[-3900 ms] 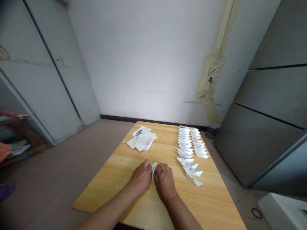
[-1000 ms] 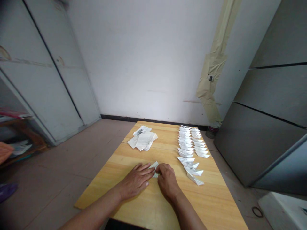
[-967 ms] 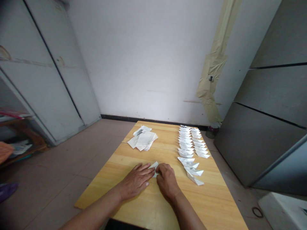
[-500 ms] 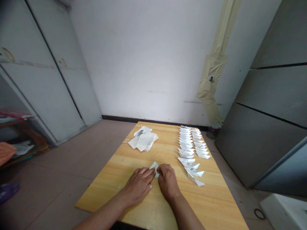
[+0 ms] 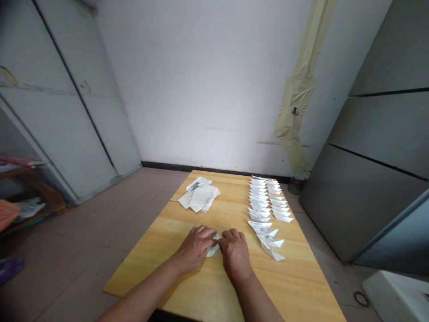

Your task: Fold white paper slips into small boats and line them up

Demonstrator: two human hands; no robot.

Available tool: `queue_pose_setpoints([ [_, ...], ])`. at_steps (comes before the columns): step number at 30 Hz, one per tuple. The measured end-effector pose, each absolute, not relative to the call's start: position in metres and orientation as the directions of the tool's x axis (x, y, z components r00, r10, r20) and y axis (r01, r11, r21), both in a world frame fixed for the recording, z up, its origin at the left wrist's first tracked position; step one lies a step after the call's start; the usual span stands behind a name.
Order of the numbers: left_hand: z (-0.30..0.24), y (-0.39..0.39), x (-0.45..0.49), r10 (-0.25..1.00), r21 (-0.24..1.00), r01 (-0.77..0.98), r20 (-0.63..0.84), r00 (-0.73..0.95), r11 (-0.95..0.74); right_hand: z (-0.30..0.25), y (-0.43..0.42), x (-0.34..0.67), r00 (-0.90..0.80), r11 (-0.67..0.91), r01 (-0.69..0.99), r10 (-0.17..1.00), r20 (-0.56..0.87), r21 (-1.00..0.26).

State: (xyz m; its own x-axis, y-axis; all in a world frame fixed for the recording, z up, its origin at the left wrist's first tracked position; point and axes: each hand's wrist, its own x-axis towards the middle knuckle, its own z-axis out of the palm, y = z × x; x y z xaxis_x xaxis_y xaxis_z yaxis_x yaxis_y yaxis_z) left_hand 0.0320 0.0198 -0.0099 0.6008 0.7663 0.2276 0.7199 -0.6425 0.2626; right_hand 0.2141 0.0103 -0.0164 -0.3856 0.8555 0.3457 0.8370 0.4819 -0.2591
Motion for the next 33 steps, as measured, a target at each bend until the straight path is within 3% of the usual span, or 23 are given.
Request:
queue_pose_setpoints([
  [3,-0.013,0.025,0.024,0.726,0.274,0.672,0.258,0.637,-0.688,-0.013,0.01,0.215,-0.386,0.463,0.859,0.865,0.321,-0.217],
  [11,-0.01,0.018,0.033,0.798,0.244,0.76,0.215,0.563,-0.602,-0.018,0.016,0.22,-0.329,0.379,0.912,0.904,0.272,-0.156],
  [13,-0.011,0.018,0.036,0.807,0.24,0.771,0.221,0.548,-0.589,-0.023,0.018,0.223,-0.307,0.38,0.898,0.902,0.303,-0.222],
  [17,-0.014,0.021,0.041,0.826,0.247,0.791,0.25,0.506,-0.56,-0.03,0.024,0.235,-0.226,0.425,0.755,0.883,0.411,-0.499],
  [20,-0.017,0.024,0.042,0.837,0.283,0.791,0.268,0.478,-0.542,-0.029,0.027,0.245,-0.211,0.415,0.669,0.902,0.377,-0.616],
  [25,-0.02,0.032,0.042,0.842,0.327,0.778,0.271,0.466,-0.536,-0.022,0.028,0.254,-0.255,0.366,0.645,0.93,0.263,-0.671],
  [33,-0.019,0.032,0.043,0.825,0.313,0.768,0.303,0.477,-0.558,-0.019,0.028,0.255,-0.288,0.4,0.642,0.917,0.277,-0.654],
])
